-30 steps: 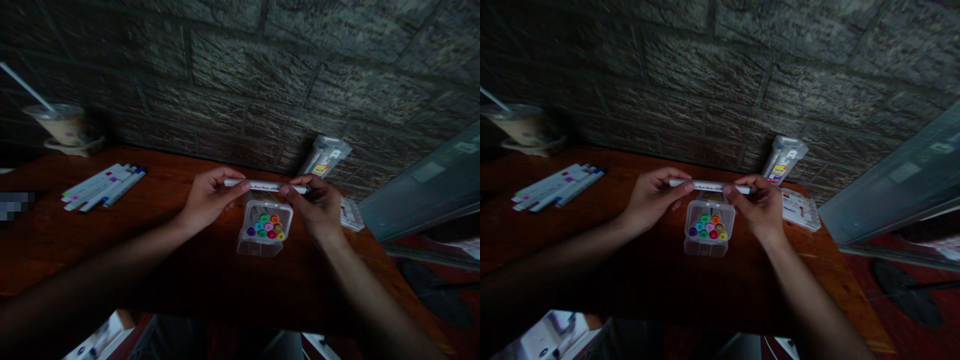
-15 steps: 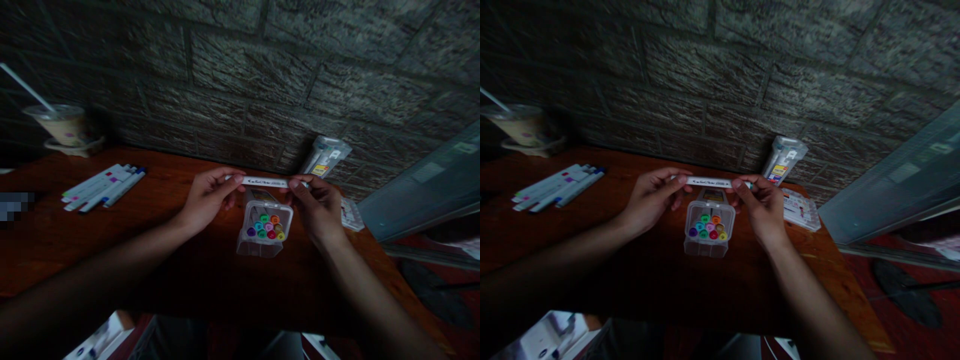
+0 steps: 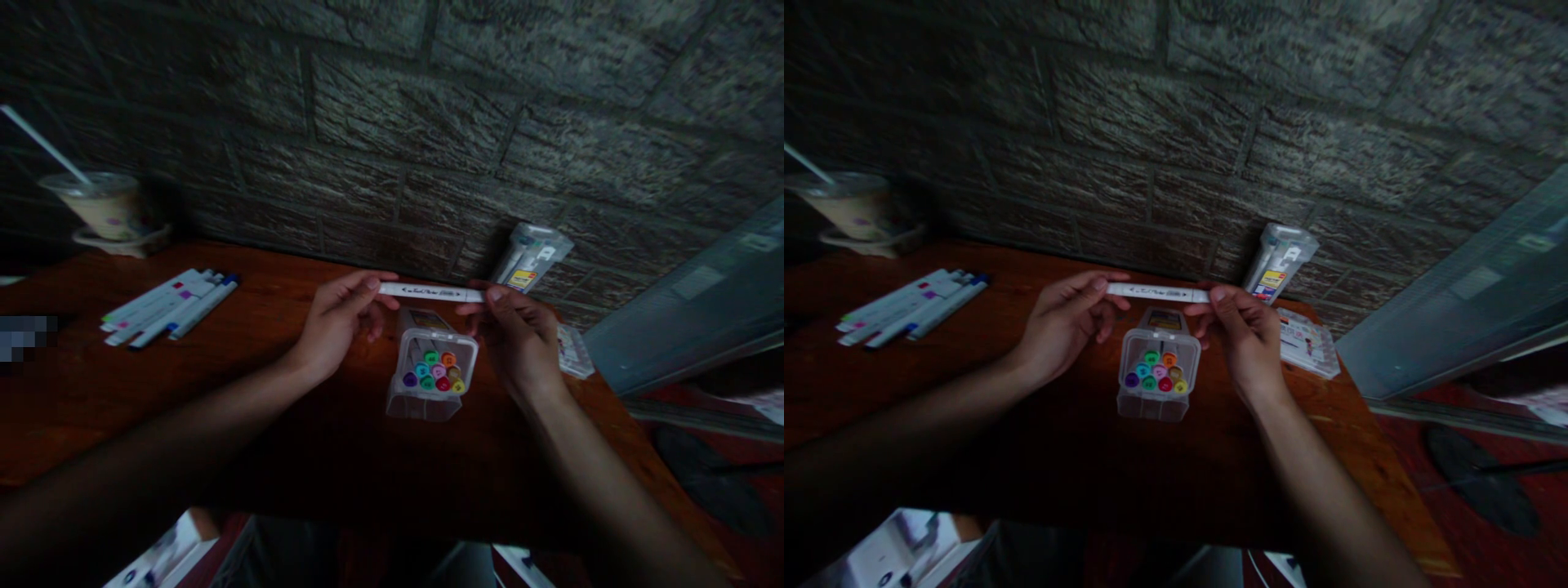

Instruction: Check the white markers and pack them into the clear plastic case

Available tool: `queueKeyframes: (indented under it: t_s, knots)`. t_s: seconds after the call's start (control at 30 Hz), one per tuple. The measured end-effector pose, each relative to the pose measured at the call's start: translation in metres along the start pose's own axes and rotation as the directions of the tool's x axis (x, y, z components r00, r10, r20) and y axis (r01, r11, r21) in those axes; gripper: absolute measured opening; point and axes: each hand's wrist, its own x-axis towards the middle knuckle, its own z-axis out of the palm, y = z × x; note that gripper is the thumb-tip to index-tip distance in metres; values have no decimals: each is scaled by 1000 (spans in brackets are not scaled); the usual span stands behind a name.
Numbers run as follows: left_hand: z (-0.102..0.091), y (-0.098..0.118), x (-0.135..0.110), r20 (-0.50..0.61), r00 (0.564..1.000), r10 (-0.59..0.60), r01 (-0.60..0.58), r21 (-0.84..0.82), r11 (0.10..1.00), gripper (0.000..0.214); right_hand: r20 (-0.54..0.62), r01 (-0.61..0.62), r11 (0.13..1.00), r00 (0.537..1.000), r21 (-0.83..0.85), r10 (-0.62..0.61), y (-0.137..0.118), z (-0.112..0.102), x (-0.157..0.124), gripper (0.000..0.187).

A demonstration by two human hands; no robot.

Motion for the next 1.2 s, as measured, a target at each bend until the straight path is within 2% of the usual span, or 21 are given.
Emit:
queueKeyframes:
  t_s: [0.23, 0.8, 1.2]
  knots:
    - [0, 2, 0, 4, 1000, -25, 26, -55, 998, 25, 19, -4, 994, 1000, -114, 6, -2, -3, 0, 26]
    - [-1, 1, 2, 17, 1000, -21, 22, -95, 995, 23, 18, -35, 999, 999, -6, 36, 0, -3, 1, 29]
    - [-3, 2, 2, 22, 999, -23, 25, -105, 994, 21, 42, -44, 996, 998, -80, 48, -1, -3, 0, 32]
